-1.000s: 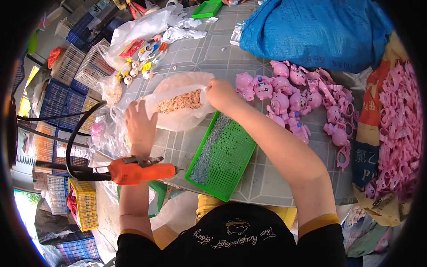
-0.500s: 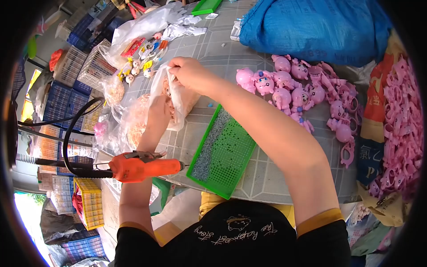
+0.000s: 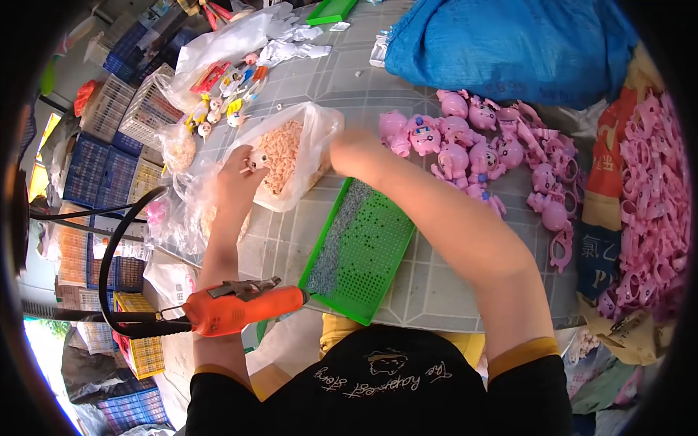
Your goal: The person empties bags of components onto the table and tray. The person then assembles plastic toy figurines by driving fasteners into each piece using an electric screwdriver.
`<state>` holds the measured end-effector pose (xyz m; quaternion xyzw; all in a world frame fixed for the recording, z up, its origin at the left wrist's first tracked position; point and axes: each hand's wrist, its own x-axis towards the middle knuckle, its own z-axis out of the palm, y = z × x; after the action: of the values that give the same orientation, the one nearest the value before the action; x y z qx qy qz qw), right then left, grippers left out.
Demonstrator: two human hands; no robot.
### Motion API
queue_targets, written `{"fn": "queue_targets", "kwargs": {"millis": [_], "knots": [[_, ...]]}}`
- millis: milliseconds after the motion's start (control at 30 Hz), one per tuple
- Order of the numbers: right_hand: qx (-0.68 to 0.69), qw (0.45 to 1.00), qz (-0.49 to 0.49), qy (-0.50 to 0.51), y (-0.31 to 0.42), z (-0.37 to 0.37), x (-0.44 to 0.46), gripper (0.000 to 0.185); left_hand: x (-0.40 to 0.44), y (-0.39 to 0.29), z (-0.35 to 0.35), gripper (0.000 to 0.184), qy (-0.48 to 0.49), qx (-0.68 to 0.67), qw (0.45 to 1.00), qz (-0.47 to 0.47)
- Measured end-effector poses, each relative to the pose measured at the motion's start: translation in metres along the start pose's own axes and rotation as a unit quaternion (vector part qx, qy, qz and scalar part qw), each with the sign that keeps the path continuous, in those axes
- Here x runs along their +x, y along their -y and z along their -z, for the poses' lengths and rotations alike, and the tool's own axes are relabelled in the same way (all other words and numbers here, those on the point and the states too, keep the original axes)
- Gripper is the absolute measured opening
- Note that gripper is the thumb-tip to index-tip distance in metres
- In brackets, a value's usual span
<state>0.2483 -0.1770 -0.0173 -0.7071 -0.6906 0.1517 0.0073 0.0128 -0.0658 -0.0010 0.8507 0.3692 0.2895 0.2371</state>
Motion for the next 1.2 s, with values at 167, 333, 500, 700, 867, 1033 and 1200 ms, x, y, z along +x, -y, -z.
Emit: {"fn": "queue_targets", "kwargs": {"millis": [167,333,500,700,867,1033,1200], "knots": [[0.065,0.996,-0.053,-0.044,0.042,-0.006,0.000,0.022,-0.035,0.002,0.002,0.038,-0.012,-0.028,0.999,0.040],[0.031,0.997,-0.033,-0.064,0.018,-0.045,0.031,0.022,-0.079,-0.028,0.013,0.043,-0.034,-0.097,0.992,0.075],[0.106,0.994,0.018,-0.014,0.057,0.019,-0.017,0.020,-0.089,0.000,0.002,0.027,0.054,-0.363,0.921,0.133],[0.207,0.938,0.174,-0.219,0.120,0.035,-0.066,0.026,-0.075,-0.012,-0.002,0.024,0.180,-0.727,0.604,0.273],[0.172,0.887,0.153,-0.400,0.116,0.040,-0.124,0.032,-0.026,-0.041,0.054,0.022,0.154,-0.191,0.969,0.022],[0.182,0.904,0.095,-0.374,0.092,0.005,-0.209,0.029,0.090,0.091,0.045,0.046,-0.031,-0.225,0.974,-0.008],[0.233,0.893,-0.042,-0.383,0.073,-0.043,-0.275,0.029,0.127,0.165,0.056,0.049,-0.210,0.228,0.944,-0.114]]}}
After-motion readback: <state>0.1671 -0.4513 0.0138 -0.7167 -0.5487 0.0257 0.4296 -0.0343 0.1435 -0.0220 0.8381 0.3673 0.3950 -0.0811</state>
